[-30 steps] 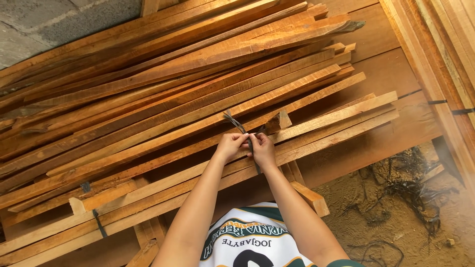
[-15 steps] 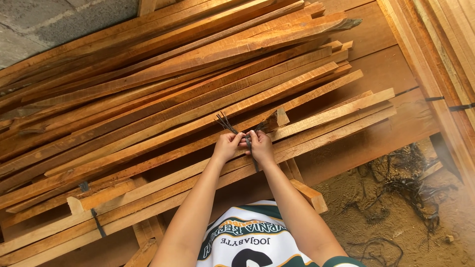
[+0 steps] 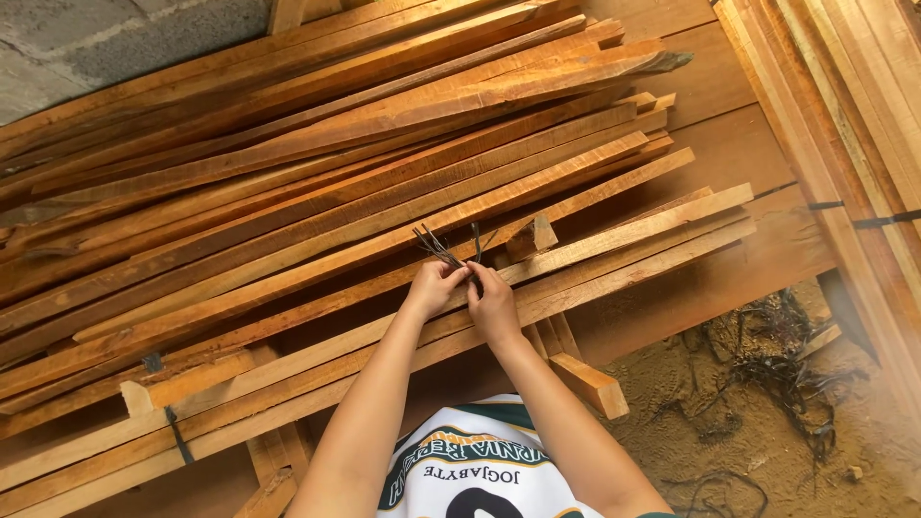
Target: The recorder is organizing and bundling wooden slats using ties on a workbench.
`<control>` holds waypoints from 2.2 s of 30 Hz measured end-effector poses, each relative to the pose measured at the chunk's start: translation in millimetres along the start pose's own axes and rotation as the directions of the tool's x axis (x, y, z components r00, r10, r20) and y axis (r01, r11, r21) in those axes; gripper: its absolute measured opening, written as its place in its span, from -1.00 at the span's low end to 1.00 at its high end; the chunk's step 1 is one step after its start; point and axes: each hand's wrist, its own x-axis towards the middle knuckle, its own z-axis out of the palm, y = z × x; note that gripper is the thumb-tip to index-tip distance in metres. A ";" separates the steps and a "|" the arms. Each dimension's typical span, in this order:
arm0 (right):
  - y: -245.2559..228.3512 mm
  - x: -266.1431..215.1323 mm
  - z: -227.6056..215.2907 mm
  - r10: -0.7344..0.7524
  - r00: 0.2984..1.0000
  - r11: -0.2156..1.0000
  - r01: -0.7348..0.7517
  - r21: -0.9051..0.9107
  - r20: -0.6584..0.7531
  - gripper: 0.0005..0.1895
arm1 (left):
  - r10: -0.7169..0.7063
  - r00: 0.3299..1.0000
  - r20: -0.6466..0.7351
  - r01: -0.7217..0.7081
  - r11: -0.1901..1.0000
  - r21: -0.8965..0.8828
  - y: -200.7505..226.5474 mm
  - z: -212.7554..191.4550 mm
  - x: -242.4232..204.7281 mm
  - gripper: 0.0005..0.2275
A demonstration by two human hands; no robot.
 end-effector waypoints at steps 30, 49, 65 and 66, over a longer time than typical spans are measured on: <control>4.9 33.9 -29.8 0.375 0.822 0.920 -0.386 -0.064 0.428 -0.66 | -0.215 0.976 0.030 0.205 0.865 -0.459 -7.9 0.9 15.8 -0.77; 49.2 19.8 26.8 -0.073 0.996 0.989 0.066 -0.131 -0.045 -0.89 | -0.229 0.973 0.009 0.205 0.852 -0.483 -40.9 9.1 48.8 -0.79; 36.8 -19.0 9.6 -0.169 0.977 0.985 0.165 -0.040 -0.127 -0.83 | -0.278 0.904 -0.324 0.301 0.954 0.020 -76.8 47.2 88.2 -0.77; 37.5 -26.5 3.0 -0.199 0.975 0.977 0.190 -0.096 -0.096 -0.81 | -0.292 0.885 -0.362 0.318 0.948 0.012 -72.3 46.6 84.2 -0.79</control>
